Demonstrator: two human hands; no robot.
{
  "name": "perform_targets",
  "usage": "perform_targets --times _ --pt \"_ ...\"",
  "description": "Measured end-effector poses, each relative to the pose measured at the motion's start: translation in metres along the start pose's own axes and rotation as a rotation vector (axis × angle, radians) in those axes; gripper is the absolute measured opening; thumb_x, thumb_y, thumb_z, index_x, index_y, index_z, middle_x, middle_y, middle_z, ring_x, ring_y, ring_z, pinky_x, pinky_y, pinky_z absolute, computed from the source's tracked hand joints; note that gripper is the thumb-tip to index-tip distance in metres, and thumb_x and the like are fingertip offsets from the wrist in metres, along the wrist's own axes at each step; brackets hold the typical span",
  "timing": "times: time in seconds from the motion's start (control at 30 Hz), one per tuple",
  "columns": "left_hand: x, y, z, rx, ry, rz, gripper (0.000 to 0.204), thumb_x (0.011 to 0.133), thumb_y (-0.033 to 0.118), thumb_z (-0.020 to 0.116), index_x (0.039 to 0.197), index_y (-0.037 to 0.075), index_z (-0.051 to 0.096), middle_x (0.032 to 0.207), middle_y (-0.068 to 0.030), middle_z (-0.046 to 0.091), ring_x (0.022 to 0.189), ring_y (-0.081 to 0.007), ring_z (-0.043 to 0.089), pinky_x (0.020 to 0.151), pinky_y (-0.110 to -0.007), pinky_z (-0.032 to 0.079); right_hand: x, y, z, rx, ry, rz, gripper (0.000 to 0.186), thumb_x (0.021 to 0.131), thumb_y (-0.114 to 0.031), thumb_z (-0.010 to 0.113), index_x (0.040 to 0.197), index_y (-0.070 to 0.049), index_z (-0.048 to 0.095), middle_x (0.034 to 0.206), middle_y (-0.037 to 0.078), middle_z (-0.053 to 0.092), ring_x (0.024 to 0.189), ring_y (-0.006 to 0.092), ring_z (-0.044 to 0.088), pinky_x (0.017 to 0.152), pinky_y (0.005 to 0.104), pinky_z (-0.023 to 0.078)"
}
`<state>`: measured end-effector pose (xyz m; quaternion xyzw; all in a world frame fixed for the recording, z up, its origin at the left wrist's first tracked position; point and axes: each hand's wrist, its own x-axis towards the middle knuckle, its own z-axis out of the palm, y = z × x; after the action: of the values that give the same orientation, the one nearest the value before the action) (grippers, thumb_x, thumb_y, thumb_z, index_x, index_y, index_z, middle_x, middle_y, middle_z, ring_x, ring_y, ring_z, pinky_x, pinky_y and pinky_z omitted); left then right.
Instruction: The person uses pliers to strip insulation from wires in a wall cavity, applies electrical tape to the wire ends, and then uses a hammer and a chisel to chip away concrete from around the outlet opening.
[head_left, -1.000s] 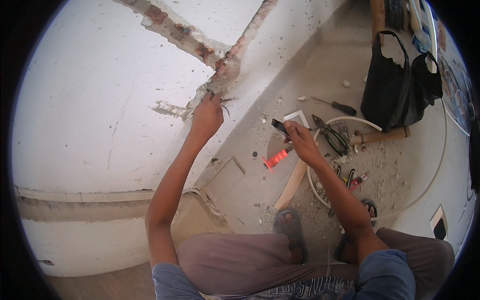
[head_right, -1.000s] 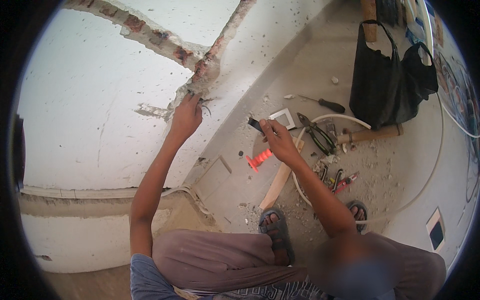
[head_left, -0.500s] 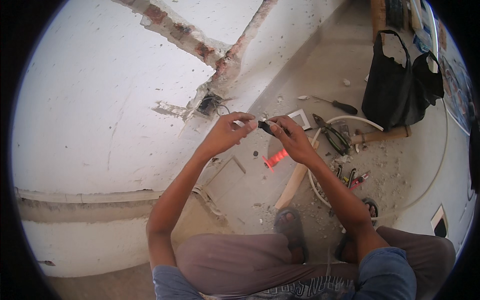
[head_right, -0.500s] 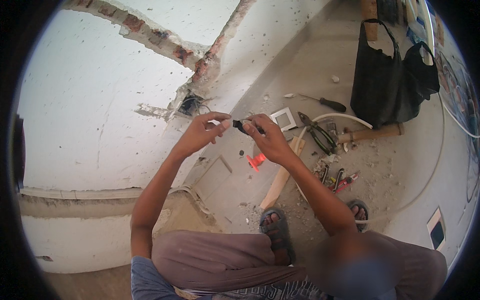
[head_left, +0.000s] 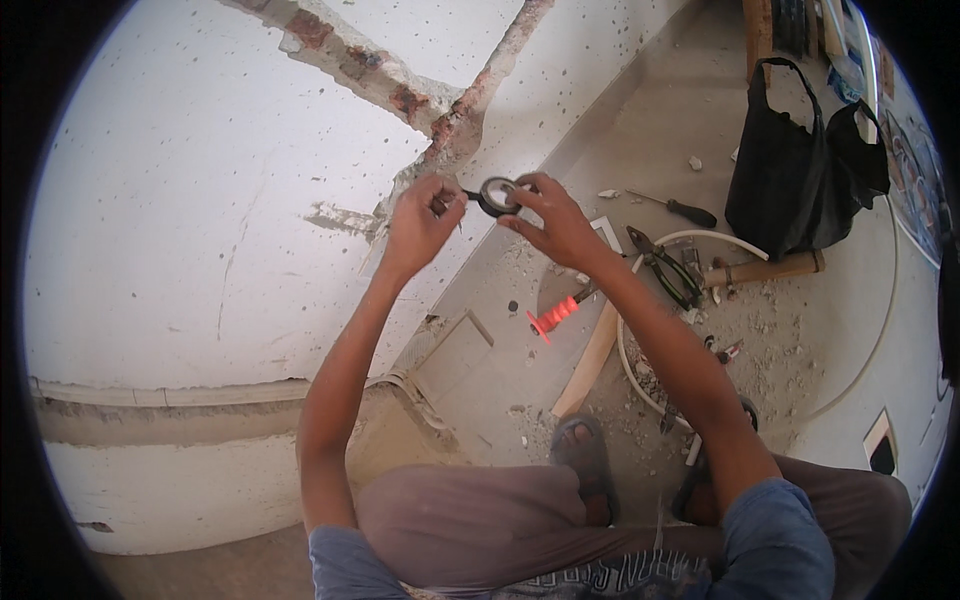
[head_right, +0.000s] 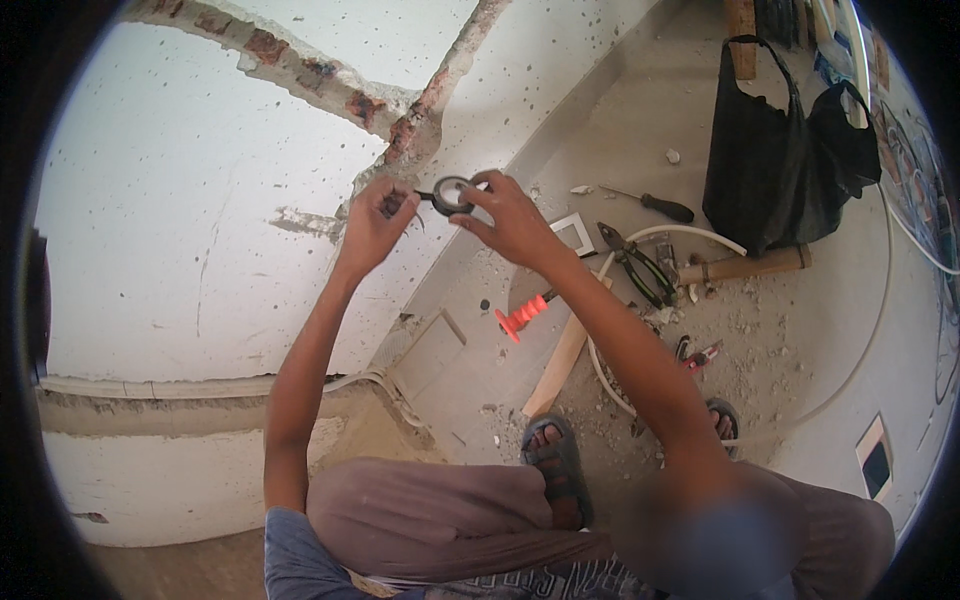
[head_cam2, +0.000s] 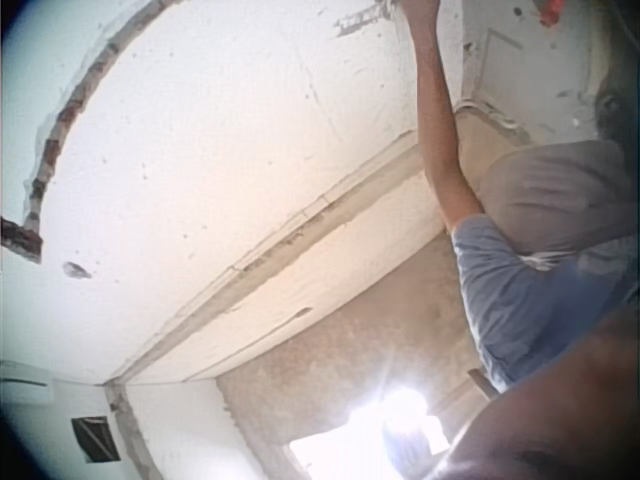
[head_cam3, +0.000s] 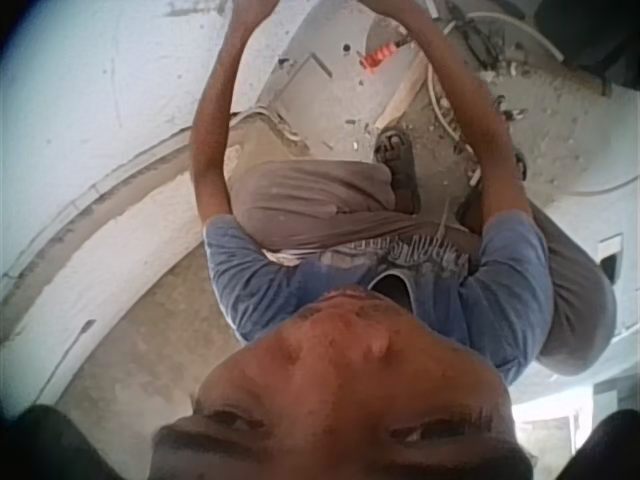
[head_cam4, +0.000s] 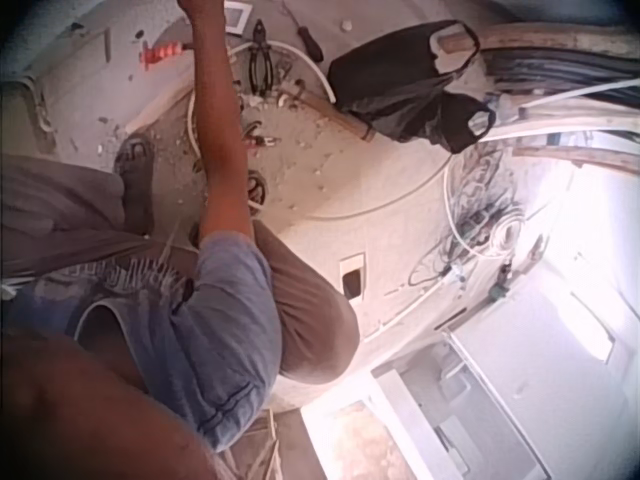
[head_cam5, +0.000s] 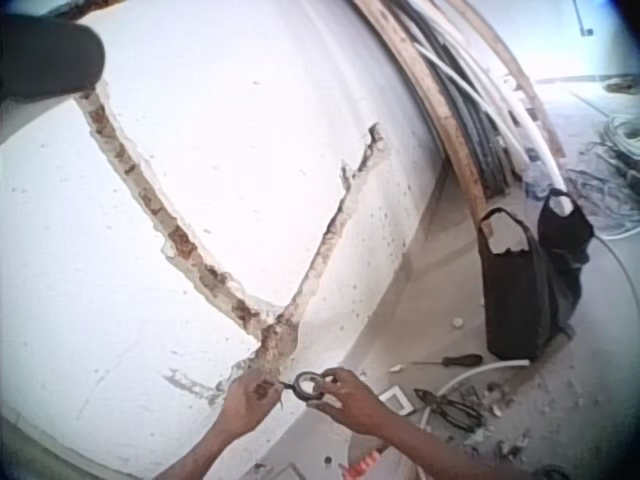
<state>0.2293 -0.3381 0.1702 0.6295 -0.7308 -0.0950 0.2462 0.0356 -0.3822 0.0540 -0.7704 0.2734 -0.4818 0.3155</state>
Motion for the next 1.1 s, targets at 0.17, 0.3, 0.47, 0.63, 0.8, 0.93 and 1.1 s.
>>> perform_targets --times 0.17,0.3,0.47,0.63,0.8,0.93,1.1 --pt "0.016 -0.012 0.000 0.240 0.017 0.081 0.011 0.084 0.010 0.065 0.086 0.001 0.060 0.071 -0.0149 0.055 0.062 -0.0287 0.055 0.057 -0.040 0.042 0.021 0.037 0.018 -0.093 -0.119 0.071 0.033 0.089 -0.031 0.067 0.113 -0.008 0.063 0.107 0.013 0.057 0.101 0.0312 0.054 0.088 0.0408 0.046" --pt "0.013 -0.032 0.001 0.288 -0.014 0.080 0.011 0.085 0.011 0.064 0.087 0.001 0.060 0.072 -0.0180 0.056 0.064 -0.0346 0.057 0.059 -0.044 0.044 0.015 0.051 0.043 -0.072 -0.138 0.108 0.036 0.091 -0.038 0.063 0.117 -0.013 0.063 0.107 0.012 0.059 0.103 0.0300 0.055 0.086 0.0413 0.047" --pt "0.021 -0.029 0.011 0.332 0.005 0.113 0.011 0.086 0.011 0.065 0.092 0.002 0.063 0.076 -0.0194 0.060 0.066 -0.0345 0.060 0.060 -0.043 0.046 0.007 0.060 0.054 0.046 -0.121 0.223 0.040 0.093 -0.037 0.061 0.124 -0.012 0.059 0.102 0.012 0.063 0.100 0.0301 0.057 0.086 0.0410 0.047" --pt "0.032 0.003 -0.002 0.278 0.113 0.289 0.012 0.083 0.009 0.066 0.092 0.002 0.063 0.080 -0.0175 0.060 0.066 -0.0340 0.059 0.061 -0.041 0.046 0.012 0.030 0.024 0.168 -0.033 0.162 0.039 0.094 -0.032 0.060 0.125 -0.009 0.058 0.091 0.011 0.065 0.086 0.0272 0.060 0.082 0.0380 0.049" --pt "0.018 0.065 -0.027 0.232 -0.029 0.203 0.011 0.079 0.005 0.066 0.087 0.002 0.059 0.077 -0.0134 0.056 0.063 -0.0299 0.055 0.059 -0.039 0.044 -0.002 0.022 -0.048 0.914 -0.138 0.459 0.032 0.093 -0.025 0.062 0.117 -0.005 0.062 0.087 0.008 0.062 0.077 0.0150 0.057 0.069 0.0314 0.049" --pt "-0.005 0.096 -0.028 0.187 -0.318 0.123 0.013 0.076 0.004 0.067 0.084 0.004 0.057 0.077 -0.0115 0.057 0.066 -0.0274 0.057 0.060 -0.037 0.044 -0.064 0.097 -0.112 -0.315 -0.416 0.430 0.041 0.083 -0.033 0.068 0.112 -0.006 0.061 0.091 0.015 0.066 0.083 0.0293 0.063 0.071 0.0413 0.051" --pt "-0.045 0.072 -0.005 0.042 -0.540 0.297 0.016 0.072 0.008 0.069 0.085 0.005 0.060 0.078 -0.0103 0.056 0.069 -0.0281 0.058 0.062 -0.038 0.046 -0.144 0.091 -0.113 -0.868 -0.586 0.367 0.067 0.071 -0.034 0.078 0.125 -0.006 0.050 0.112 0.017 0.062 0.110 0.0350 0.057 0.086 0.0421 0.053"
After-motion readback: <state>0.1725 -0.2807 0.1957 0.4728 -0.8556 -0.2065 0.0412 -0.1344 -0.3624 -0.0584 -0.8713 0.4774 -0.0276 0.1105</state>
